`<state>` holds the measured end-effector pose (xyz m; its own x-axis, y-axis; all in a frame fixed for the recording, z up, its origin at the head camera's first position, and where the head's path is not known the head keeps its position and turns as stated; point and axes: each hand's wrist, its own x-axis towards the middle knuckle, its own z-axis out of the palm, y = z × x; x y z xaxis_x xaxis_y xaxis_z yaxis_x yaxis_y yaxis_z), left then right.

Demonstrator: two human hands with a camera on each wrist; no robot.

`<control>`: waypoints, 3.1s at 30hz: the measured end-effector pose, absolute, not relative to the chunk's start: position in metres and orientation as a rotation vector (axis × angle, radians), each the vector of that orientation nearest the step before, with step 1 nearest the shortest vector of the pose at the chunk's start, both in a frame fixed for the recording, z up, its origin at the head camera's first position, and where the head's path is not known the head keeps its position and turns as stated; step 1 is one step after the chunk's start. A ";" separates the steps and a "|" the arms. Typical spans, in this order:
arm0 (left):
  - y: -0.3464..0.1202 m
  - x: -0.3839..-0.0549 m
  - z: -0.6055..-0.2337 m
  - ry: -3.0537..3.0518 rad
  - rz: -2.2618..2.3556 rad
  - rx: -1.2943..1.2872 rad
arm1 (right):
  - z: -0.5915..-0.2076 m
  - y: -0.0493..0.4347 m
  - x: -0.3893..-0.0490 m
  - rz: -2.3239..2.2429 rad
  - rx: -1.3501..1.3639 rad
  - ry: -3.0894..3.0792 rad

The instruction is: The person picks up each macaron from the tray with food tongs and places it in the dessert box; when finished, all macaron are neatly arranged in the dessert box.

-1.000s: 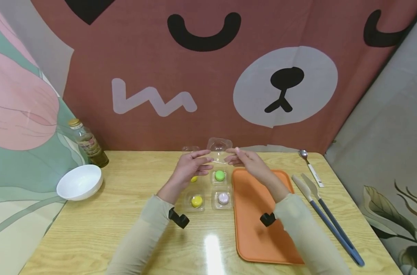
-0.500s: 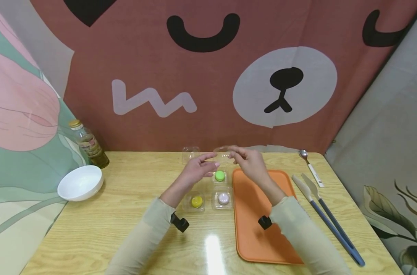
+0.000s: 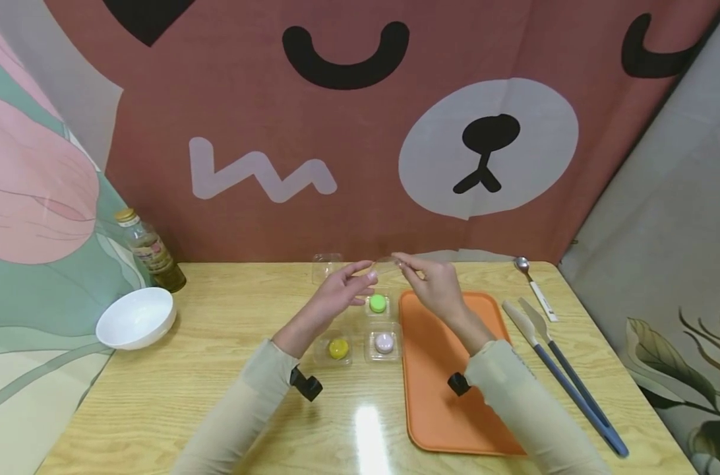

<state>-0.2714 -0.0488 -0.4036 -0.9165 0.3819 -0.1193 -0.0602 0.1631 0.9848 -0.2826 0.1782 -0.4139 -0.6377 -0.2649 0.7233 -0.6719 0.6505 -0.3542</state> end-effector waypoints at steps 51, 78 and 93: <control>-0.064 -0.318 -0.437 2.826 0.638 0.803 | -0.442 0.181 -0.304 0.699 0.840 -2.986; -0.057 -0.322 -0.451 2.772 0.446 0.804 | -0.465 0.181 -0.307 0.627 0.886 -3.029; -0.057 -0.323 -0.453 2.761 0.423 0.801 | -0.466 0.179 -0.304 0.506 0.823 -3.055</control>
<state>-0.3227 -0.0573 -0.4526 -0.8223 0.5509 -0.1428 0.4828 0.8082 0.3374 -0.3044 0.1787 -0.4657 -0.8661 -0.4994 0.0219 -0.4798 0.8182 -0.3166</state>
